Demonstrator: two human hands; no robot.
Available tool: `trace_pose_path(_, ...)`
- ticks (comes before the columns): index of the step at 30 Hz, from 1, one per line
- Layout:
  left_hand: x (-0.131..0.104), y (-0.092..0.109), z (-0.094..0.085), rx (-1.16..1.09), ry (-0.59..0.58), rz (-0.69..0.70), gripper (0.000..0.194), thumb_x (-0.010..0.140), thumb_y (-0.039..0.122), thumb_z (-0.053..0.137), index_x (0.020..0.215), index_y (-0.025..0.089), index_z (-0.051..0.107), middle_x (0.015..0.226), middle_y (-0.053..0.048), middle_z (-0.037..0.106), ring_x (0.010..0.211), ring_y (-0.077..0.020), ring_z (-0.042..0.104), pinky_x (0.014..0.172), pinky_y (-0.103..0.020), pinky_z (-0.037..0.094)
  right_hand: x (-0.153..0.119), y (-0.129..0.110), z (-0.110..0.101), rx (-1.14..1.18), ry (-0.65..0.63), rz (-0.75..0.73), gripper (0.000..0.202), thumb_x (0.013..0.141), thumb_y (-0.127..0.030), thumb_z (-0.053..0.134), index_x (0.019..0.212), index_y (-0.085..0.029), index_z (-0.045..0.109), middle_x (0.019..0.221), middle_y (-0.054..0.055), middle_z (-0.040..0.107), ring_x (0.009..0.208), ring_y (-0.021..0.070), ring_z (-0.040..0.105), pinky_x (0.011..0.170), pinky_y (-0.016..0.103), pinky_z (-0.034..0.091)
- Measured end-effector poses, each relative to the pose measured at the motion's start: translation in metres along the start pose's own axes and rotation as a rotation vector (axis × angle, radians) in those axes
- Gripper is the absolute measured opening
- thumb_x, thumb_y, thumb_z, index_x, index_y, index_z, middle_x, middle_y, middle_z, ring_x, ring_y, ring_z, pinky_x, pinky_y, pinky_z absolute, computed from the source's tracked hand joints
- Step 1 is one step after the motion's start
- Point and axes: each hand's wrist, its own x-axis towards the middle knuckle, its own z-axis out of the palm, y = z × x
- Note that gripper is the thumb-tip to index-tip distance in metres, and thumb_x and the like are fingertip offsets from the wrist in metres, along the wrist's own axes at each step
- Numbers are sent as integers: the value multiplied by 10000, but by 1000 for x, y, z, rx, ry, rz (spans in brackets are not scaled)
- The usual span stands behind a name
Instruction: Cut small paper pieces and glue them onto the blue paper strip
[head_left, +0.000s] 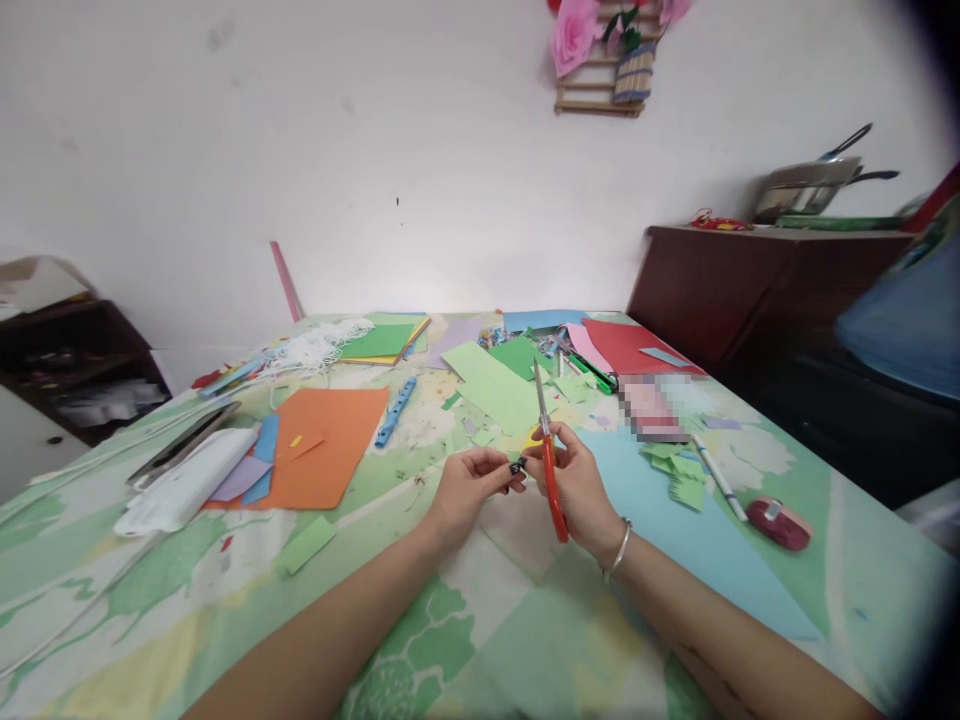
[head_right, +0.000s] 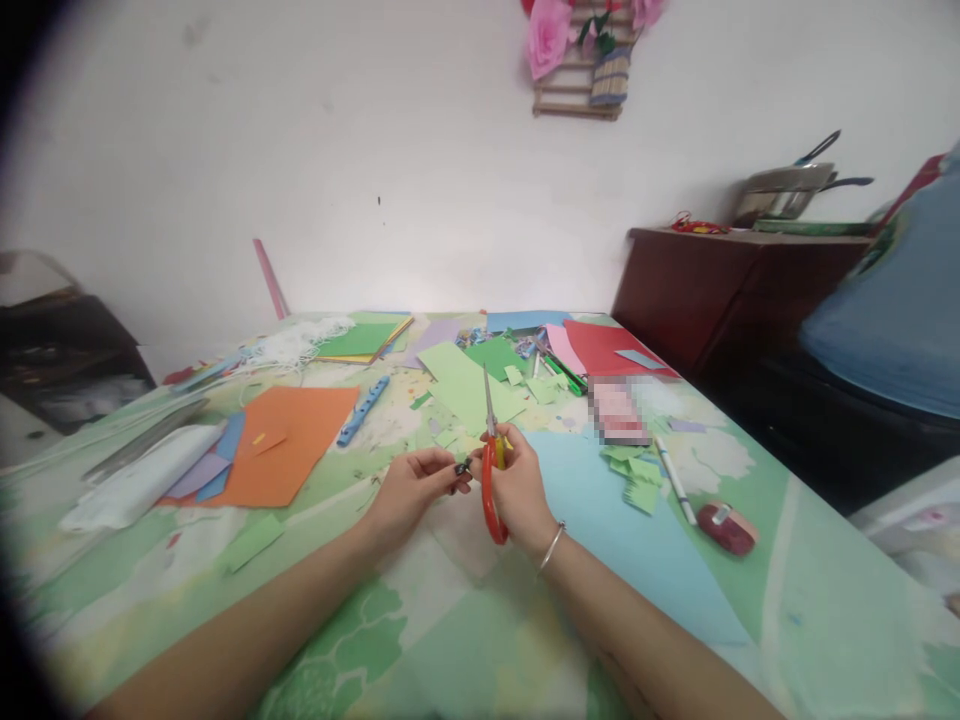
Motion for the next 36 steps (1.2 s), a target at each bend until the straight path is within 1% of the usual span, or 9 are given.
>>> trace_pose_path(4,-2,3,1,-50,41,18,142,676,240,688,693,131,598,628,-32,659,602,-122,601,589,-227,399,1,0,-3,-131,12,-70,271,666,-217,640,830,-222,424,587,-92,420,431,41,284,409,175,245)
trace_pose_path(6,-2,6,-2,-103,74,33,145,677,233,686,722,144,580,668,-31,667,649,-138,624,586,-225,405,0,-2,-5,-277,13,-150,270,650,-210,648,789,-217,416,555,-97,358,462,56,289,434,180,257)
trace_pose_path(9,-2,13,-6,-237,99,56,164,688,227,675,767,169,544,816,-42,689,795,-187,656,666,-261,449,-5,-5,-5,-586,-38,-254,303,606,-206,664,762,-218,405,528,-98,307,488,75,283,452,191,243)
trace_pose_path(12,-2,20,-8,-336,118,90,172,682,196,676,768,179,528,813,-19,685,829,-194,656,747,-311,473,-10,-7,-3,-856,-97,-313,279,607,-221,636,759,-223,401,506,-95,316,483,87,287,461,202,231)
trace_pose_path(15,-2,22,-9,-347,117,119,144,685,176,668,770,172,552,764,-1,674,806,-172,651,807,-345,475,-11,-6,0,-993,-128,-347,230,625,-239,594,746,-224,400,500,-85,347,479,99,309,473,210,239)
trace_pose_path(18,-1,20,-9,-322,96,133,104,705,185,653,777,166,579,792,-8,677,808,-158,642,853,-357,462,-10,-5,1,-1049,-119,-375,207,626,-246,574,743,-221,405,528,-68,383,497,110,341,486,213,253)
trace_pose_path(21,-1,18,-9,-309,87,132,92,720,197,643,793,167,595,817,-15,679,806,-159,639,849,-363,465,-10,-4,2,-1066,-116,-387,207,620,-251,573,747,-218,412,554,-56,410,513,118,363,496,214,268)
trace_pose_path(30,-3,19,-8,-286,70,144,65,743,205,621,791,165,601,839,-26,671,832,-182,633,827,-380,473,-13,-2,3,-1069,-137,-382,245,644,-293,580,739,-223,365,550,-62,394,515,119,353,509,215,270)
trace_pose_path(36,-2,18,-9,-280,75,143,81,741,209,623,805,161,611,839,-33,673,827,-182,632,815,-373,479,-13,-1,4,-1051,-145,-374,217,661,-280,567,736,-218,373,561,-53,409,513,117,348,506,219,275)
